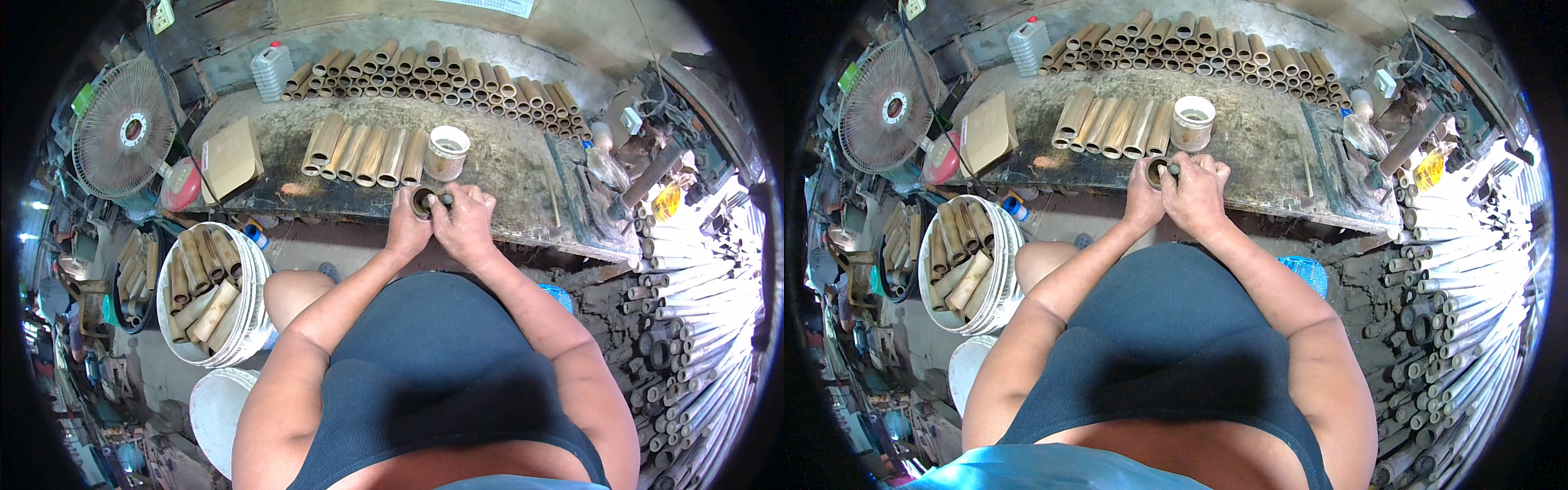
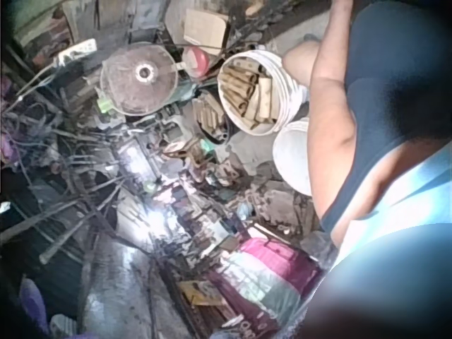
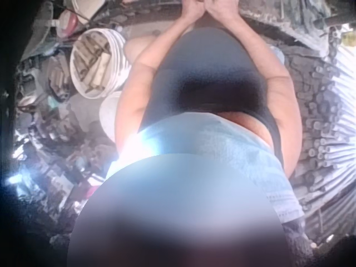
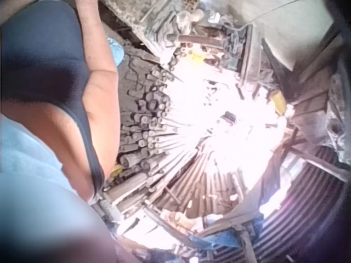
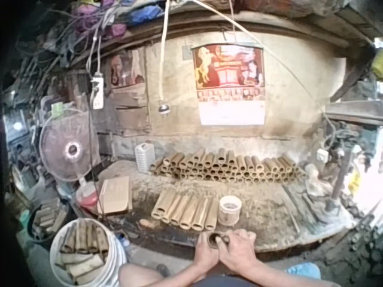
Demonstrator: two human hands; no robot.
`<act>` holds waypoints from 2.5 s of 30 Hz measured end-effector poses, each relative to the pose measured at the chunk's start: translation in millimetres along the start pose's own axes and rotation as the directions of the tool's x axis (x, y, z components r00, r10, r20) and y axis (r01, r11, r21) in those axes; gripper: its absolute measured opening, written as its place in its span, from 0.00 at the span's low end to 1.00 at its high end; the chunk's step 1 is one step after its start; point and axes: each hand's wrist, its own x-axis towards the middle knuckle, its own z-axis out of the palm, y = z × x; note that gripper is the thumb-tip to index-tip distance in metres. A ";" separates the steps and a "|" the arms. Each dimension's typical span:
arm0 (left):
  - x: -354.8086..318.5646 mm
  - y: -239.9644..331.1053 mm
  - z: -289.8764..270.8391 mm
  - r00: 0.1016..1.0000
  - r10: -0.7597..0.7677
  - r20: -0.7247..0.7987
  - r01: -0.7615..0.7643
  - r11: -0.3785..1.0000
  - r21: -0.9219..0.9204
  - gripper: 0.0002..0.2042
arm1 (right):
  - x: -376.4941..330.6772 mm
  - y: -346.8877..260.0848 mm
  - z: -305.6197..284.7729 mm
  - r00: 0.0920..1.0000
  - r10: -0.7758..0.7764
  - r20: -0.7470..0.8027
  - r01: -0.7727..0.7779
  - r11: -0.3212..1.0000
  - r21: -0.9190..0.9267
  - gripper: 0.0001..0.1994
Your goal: The person repeatedly picks up short bamboo tubes, inserts a metal rod into each tube, and rotates the rod to smooth the interior surface. Finished tubes are placed into a white bucket beside the workbench.
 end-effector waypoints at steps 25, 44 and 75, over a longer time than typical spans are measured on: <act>27.1 -49.6 -25.1 0.757 -0.496 0.424 0.595 0.256 -0.762 0.26 | 78.7 122.1 1.3 0.940 0.279 -0.198 -0.280 0.960 0.022 0.16; 54.2 11.7 -67.5 0.893 -0.383 0.236 0.365 0.924 0.117 0.31 | 79.8 159.1 29.5 0.924 0.362 -0.120 -0.352 0.931 0.097 0.12; 84.3 -44.2 53.9 0.925 -0.212 0.316 0.234 0.972 -0.034 0.34 | 20.2 125.0 -30.6 0.935 0.348 0.061 -0.252 0.535 0.806 0.13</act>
